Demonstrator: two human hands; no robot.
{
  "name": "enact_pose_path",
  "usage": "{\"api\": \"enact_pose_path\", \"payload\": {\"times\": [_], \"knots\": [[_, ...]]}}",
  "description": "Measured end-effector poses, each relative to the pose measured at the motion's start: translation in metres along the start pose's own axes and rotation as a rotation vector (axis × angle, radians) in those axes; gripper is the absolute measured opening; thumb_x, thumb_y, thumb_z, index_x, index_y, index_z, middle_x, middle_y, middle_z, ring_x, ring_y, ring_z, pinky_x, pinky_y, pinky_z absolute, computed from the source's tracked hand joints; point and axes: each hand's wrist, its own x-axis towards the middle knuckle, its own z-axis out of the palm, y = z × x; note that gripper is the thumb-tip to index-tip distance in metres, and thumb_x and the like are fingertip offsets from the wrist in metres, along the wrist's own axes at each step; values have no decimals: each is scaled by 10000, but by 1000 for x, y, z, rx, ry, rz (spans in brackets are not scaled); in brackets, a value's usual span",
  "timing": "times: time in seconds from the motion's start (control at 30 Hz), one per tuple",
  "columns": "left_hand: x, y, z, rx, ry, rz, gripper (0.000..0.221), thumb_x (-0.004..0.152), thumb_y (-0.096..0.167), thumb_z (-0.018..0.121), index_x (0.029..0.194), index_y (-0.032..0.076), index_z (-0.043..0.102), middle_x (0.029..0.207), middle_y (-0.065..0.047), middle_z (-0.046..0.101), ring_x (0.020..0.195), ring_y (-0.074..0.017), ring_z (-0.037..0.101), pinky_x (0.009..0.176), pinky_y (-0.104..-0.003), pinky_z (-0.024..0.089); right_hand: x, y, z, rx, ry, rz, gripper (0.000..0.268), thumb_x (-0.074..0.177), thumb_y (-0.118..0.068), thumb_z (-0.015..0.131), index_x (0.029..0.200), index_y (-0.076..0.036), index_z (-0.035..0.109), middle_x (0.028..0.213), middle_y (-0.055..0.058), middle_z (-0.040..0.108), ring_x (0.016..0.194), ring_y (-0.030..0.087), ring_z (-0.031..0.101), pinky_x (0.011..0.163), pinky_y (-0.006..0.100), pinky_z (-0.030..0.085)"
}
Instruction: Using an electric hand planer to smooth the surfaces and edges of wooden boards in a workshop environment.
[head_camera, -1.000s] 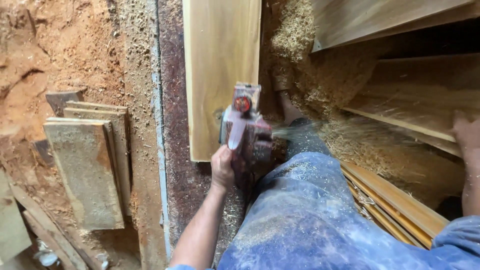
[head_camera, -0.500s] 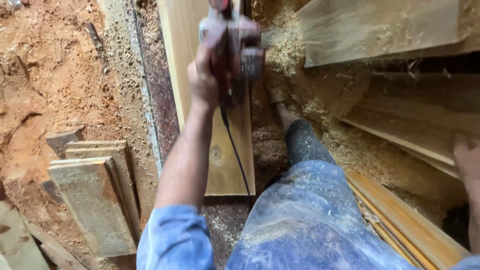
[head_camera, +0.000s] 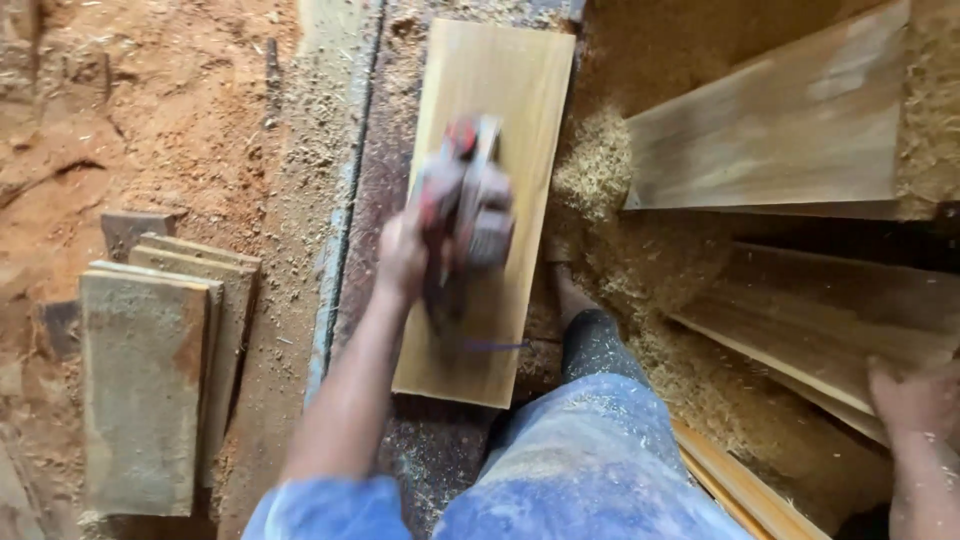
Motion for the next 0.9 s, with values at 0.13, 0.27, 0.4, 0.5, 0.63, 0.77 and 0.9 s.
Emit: {"api": "enact_pose_path", "payload": {"times": [0.13,0.27,0.4,0.5,0.63,0.77,0.9], "knots": [[-126,-86,-103,-189,102,-163,507,874,445,373,556,67,489,418,-89,486,295,-162,422,282,-272,341,-64,-57,3,220,475,-462,745,847,-116,712,1365,103,223,1372,360,164,1243,552,149,953,671,86],[-226,-133,-163,-61,307,-193,626,852,479,337,569,-34,557,452,-157,547,322,-229,493,309,-302,386,-157,-163,39,447,621,-1005,367,747,-99,666,1025,84,510,992,214,473,887,343,467,736,432,390],[-285,-195,-195,-241,446,-169,578,846,524,370,700,-6,549,444,-117,510,289,-185,446,260,-286,370,-269,-238,82,618,-764,-387,530,809,-432,464,1164,-39,492,1194,144,505,966,318,561,764,393,467],[-310,-234,-209,-360,468,-195,520,850,489,403,797,3,583,445,-107,513,285,-181,437,260,-295,373,-319,-254,131,754,-880,-160,585,790,-439,486,1174,2,482,1147,134,526,881,304,586,649,369,502],[-319,-253,-210,-376,490,-214,529,820,483,414,774,-12,594,456,-127,519,306,-204,449,289,-301,358,-325,-257,151,830,-742,-73,504,856,-413,453,1030,54,531,1005,143,563,769,284,591,471,424,549],[-321,-253,-217,-348,429,-175,563,800,525,397,795,-5,587,468,-121,529,321,-196,461,314,-297,393,-323,-242,141,827,-624,-103,544,848,-536,437,850,-13,587,668,86,539,431,174,416,317,303,341],[-323,-259,-218,-331,431,-141,560,800,513,392,814,-14,583,469,-127,527,312,-201,459,288,-293,361,-341,-233,65,1132,-704,-25,457,846,-499,481,869,-57,593,738,73,615,457,186,513,340,288,395]]}}
